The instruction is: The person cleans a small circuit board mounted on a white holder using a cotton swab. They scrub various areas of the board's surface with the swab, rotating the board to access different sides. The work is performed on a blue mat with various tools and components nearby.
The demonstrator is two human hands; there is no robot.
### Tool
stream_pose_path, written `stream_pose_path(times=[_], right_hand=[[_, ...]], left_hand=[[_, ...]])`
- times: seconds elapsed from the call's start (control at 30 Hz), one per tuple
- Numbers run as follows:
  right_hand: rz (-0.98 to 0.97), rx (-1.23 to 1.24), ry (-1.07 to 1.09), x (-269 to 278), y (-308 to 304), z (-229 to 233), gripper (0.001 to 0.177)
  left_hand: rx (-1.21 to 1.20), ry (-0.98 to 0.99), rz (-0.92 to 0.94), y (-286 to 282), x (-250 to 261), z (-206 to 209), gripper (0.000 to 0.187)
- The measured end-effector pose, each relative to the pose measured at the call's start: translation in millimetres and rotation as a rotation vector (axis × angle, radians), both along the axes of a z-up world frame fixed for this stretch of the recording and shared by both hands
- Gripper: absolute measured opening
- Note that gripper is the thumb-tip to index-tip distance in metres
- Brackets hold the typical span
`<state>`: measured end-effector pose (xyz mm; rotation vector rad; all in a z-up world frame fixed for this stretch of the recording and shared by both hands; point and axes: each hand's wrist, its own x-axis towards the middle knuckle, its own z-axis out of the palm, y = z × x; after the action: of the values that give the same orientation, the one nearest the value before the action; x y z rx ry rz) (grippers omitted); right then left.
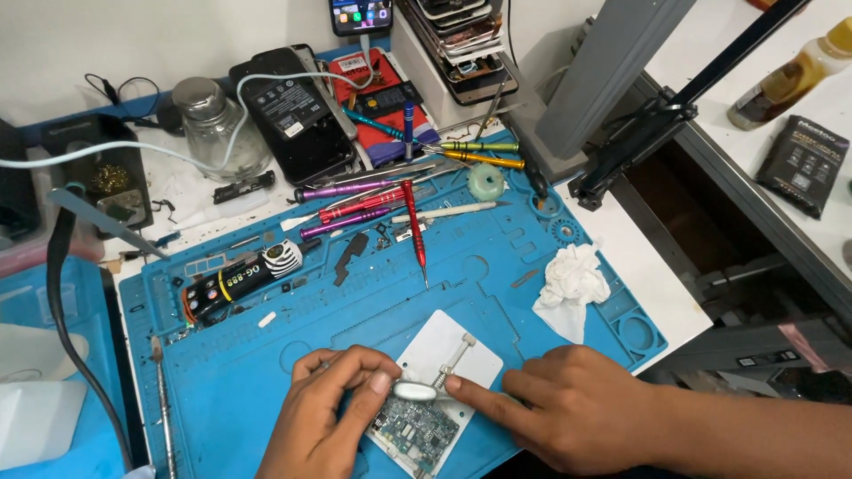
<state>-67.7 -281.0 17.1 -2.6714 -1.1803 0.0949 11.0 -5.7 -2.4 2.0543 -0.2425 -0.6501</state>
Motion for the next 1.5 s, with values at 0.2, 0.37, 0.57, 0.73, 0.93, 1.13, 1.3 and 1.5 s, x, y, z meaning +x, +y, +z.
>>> stream_pose_path(times=[0.2, 0.37, 0.57, 0.73, 0.93, 1.13, 1.3, 1.5], right_hand=[[0.103, 0.029, -0.041, -11, 4, -1, 0.056], [-0.129, 0.089, -0.095, -8, -3, 11, 0.054], [-0.326, 0.275, -0.029, -14, -3, 26, 0.052], [-0.487, 0.389, 0.047, -25, -7, 33, 0.053], [-0.403, 0.434, -0.028, -37, -8, 60, 0.052], [-0.362, 0.425, 0.004, -52, -14, 70, 0.047], [-0.393, 0.362, 0.008, -63, -15, 72, 0.05], [-0.498, 0.372, 0.128, -62, -11, 64, 0.049]], left_hand=[[0.037, 0.044, 0.036, 2, -1, -4, 0.026], [-0.087, -0.061, -0.01, 6, -8, 4, 0.034], [0.115, -0.53, -0.349, 4, -10, -1, 0.095], [0.219, -0.716, -0.199, 0, -18, -7, 0.107], [0.203, -0.896, -0.185, -2, -21, 3, 0.088], [0.278, -0.828, -0.259, -2, -21, 5, 0.085], [-0.066, -0.857, -0.133, -1, -20, 14, 0.065], [-0.474, -0.712, 0.081, -6, -25, 38, 0.074]])
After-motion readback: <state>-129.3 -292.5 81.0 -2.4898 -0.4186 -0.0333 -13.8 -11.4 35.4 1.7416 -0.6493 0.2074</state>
